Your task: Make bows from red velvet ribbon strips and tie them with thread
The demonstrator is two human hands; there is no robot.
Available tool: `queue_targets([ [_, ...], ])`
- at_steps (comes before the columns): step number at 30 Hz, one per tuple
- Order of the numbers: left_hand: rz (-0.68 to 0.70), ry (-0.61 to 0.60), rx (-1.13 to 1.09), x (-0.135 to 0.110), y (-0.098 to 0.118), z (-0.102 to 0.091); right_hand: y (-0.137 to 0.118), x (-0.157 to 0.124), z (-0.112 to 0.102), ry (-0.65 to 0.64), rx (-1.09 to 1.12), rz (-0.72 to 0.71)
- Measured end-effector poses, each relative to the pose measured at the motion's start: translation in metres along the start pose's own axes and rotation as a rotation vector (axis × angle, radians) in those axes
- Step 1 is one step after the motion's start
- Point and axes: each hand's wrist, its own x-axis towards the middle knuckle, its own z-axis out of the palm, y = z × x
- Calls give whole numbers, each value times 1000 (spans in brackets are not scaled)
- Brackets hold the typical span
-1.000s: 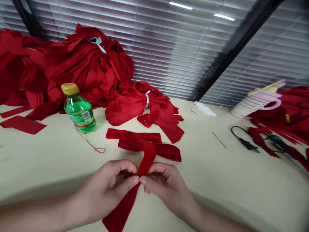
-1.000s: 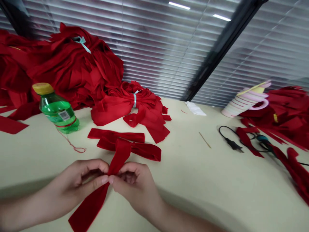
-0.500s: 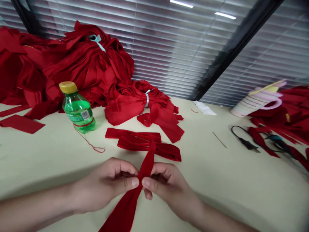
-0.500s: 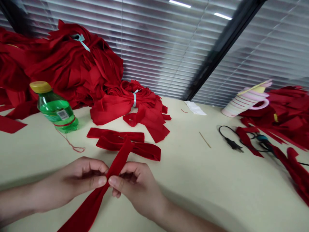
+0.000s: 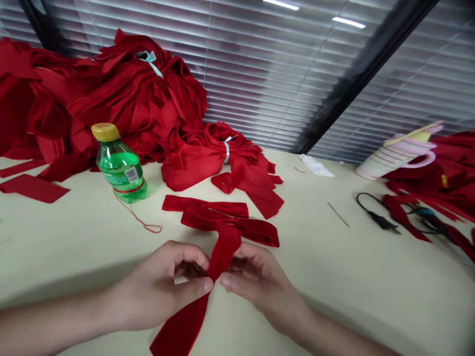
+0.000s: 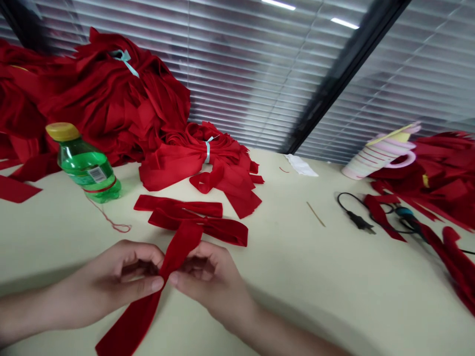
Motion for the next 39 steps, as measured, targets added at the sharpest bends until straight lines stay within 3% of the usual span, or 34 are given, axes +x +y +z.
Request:
queue_targets([
  [8, -91, -48, 54, -5, -2, -1, 1, 1, -6, 47, 65, -14],
  [18, 9, -92, -29, -3, -3, -3, 6, 0, -7, 26, 93, -5],
  [23, 41, -54, 44, -3, -6, 3, 1, -1, 0, 2, 53, -19],
  [31, -42, 17, 83, -3, -8, 8, 0, -1, 9, 195, -133, -12],
  [39, -89, -40, 122, -3, -4, -8, -10, 3, -6, 342, -102, 54],
])
